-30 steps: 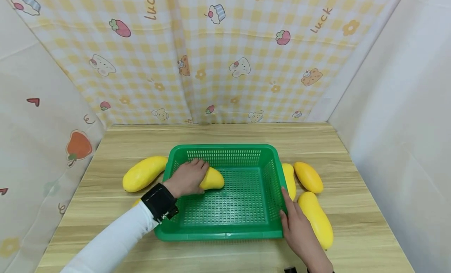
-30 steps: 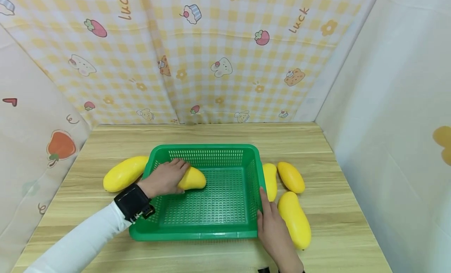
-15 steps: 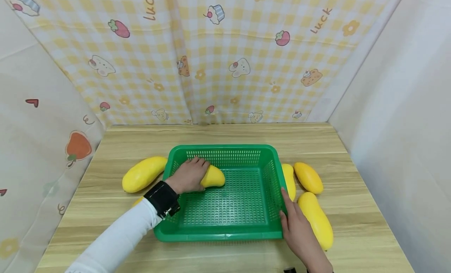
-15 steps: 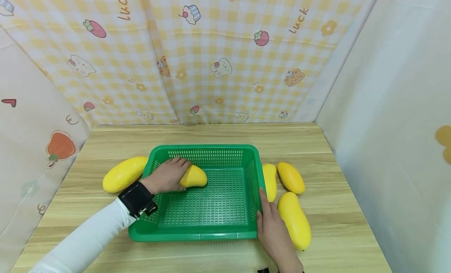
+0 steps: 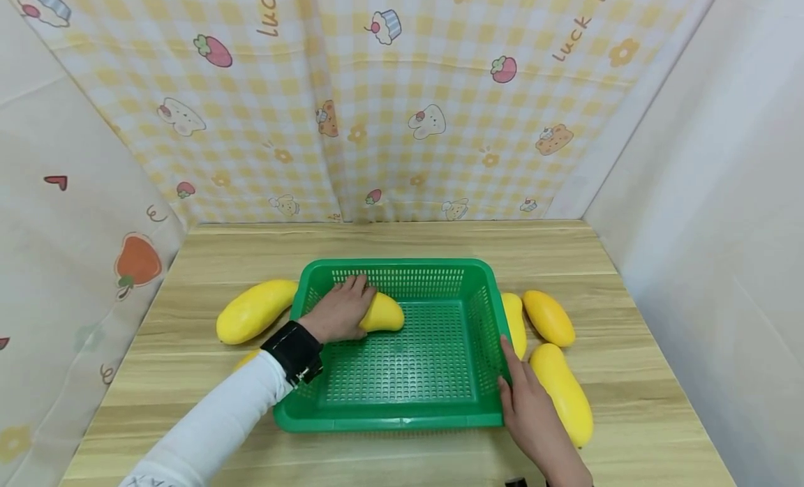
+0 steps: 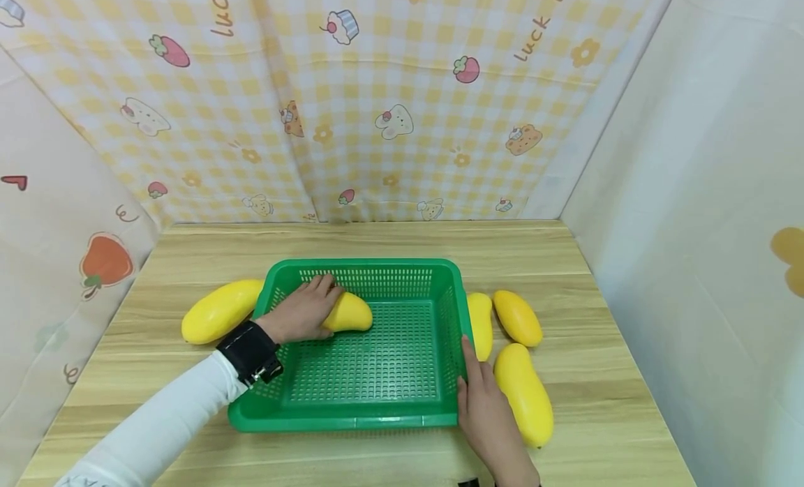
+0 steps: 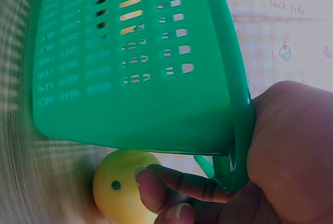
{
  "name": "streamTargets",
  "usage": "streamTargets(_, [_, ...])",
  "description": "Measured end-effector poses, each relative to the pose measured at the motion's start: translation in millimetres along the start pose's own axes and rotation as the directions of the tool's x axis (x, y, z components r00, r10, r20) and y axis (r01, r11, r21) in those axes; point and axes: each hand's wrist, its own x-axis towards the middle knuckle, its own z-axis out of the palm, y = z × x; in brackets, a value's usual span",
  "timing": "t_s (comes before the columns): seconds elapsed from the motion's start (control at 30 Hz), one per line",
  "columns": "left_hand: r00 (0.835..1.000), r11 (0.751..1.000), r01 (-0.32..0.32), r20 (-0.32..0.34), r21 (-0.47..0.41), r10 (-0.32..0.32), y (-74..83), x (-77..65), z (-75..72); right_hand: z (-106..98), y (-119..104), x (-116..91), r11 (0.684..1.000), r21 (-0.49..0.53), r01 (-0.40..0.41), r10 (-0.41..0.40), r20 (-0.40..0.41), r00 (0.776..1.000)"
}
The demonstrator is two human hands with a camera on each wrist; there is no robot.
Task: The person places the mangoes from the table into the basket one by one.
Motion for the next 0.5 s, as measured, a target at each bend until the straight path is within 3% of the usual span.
streamTargets(0.23, [0.999, 0.992, -0.004, -0.045, 0.123, 0.010, -1.7, 0.3, 9.0, 2.0, 0.0, -0.3, 1.000, -0.005, 0.002, -0.002, -0.001, 1.000])
streamTargets(0.5, [0.997, 0.987, -0.018, -0.078, 0.157, 0.030, -3.3, 1.9, 10.0, 2.6, 0.8, -0.1, 1.000, -0.012, 0.013, -0.013, -0.021, 1.000])
